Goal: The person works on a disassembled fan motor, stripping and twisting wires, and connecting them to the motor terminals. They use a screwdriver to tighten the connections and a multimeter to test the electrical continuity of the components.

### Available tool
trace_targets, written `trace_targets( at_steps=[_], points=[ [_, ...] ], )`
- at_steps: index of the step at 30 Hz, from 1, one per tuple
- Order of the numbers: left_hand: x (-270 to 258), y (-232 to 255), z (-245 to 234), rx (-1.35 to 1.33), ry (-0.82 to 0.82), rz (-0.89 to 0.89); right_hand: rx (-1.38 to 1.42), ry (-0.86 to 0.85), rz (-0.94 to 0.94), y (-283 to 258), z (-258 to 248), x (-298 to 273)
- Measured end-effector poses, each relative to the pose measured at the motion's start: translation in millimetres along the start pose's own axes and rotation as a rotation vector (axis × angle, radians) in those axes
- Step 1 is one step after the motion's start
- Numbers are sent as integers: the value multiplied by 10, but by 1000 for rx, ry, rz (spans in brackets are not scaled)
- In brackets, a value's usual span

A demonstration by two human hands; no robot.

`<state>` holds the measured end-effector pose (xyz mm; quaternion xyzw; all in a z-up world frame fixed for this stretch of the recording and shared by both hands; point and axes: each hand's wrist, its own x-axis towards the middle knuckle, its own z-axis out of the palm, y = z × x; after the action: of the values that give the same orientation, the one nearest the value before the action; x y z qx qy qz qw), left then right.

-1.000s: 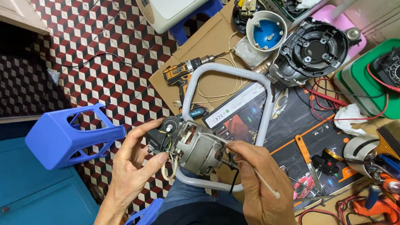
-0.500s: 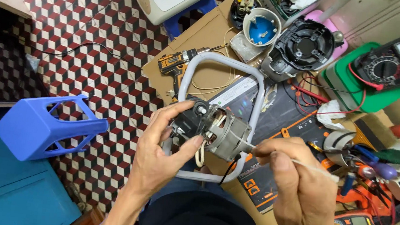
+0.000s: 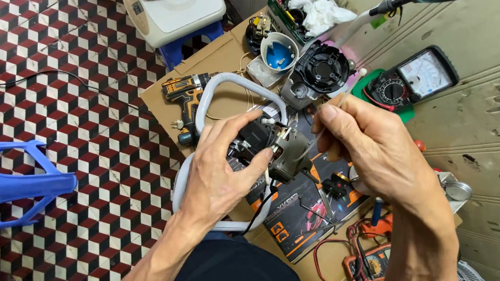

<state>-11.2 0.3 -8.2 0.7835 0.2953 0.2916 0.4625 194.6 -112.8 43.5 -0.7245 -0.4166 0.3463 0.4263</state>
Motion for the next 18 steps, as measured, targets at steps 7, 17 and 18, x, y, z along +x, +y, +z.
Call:
trace_targets(
  at_steps=[7,17,18],
  points=[
    [-18,-27,76,15,57,64,71,138,137,-91,-171,-147],
    [-16,102,176,7,47,93,105,385,118,-359,134,-345],
    [-11,112,188,0,43,100,100,394,118,-334,154,-350]
  ],
)
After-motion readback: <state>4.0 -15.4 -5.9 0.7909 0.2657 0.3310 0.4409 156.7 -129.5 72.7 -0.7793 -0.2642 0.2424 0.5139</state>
